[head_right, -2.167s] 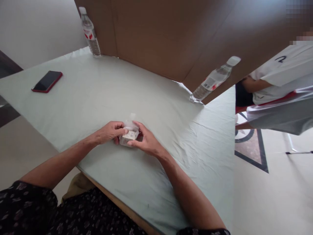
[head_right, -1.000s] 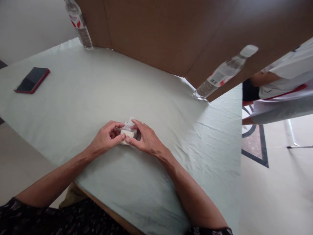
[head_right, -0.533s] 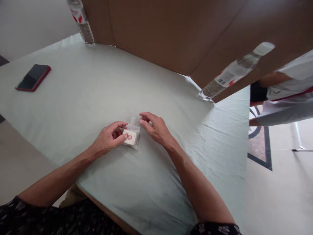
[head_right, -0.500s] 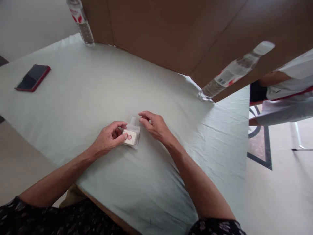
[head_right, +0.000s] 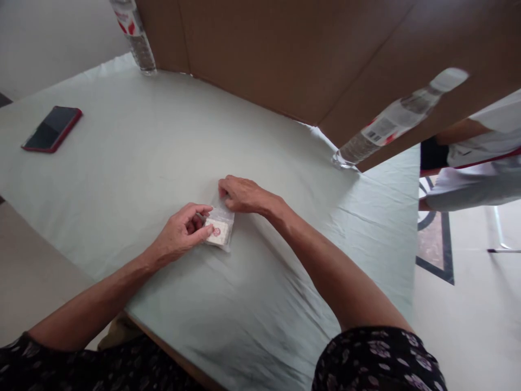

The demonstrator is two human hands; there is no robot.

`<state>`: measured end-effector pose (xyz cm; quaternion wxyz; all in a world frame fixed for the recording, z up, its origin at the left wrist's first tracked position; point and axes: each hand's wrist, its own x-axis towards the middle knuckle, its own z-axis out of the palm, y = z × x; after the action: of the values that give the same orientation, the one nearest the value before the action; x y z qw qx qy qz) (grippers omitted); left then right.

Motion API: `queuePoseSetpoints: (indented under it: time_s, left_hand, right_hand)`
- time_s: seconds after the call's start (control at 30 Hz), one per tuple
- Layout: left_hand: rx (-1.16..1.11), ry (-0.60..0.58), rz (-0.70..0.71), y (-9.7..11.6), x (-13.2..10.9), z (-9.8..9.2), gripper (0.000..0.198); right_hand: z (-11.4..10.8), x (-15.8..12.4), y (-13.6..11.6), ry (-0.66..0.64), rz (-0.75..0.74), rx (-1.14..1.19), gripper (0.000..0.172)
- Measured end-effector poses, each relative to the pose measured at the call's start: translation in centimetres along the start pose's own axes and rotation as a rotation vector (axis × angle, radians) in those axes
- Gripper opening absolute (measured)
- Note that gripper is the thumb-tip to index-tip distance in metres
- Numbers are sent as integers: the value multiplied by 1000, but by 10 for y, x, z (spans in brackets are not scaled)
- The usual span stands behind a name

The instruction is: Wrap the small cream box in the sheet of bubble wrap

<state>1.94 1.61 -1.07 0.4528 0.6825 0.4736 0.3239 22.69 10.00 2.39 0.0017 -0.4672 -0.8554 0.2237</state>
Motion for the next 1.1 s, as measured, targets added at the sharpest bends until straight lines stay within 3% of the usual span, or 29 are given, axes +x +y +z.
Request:
queuePoseSetpoints:
  time_s: [0.17,0.4,0.57,0.87,1.1]
  left_hand:
    - [-13,-11,-19,3,0,-1,38]
    - [-50,-22,-57,5,2,-1,42]
    - [-77,-51,-122,8,2,-2,53]
    - [-70,-39,-110,7,3,0,56]
    - [-83,30,-15,1,0,6,42]
  right_hand:
    - [-9,-4,-2,-52,-3,217,24]
    - [7,-6,0,128,23,395,21]
    - [6,-23,-15,257,32,436,23]
    - [16,-58,-52,436,1,254,18]
    - [41,-71,-61,552,-38,53,16]
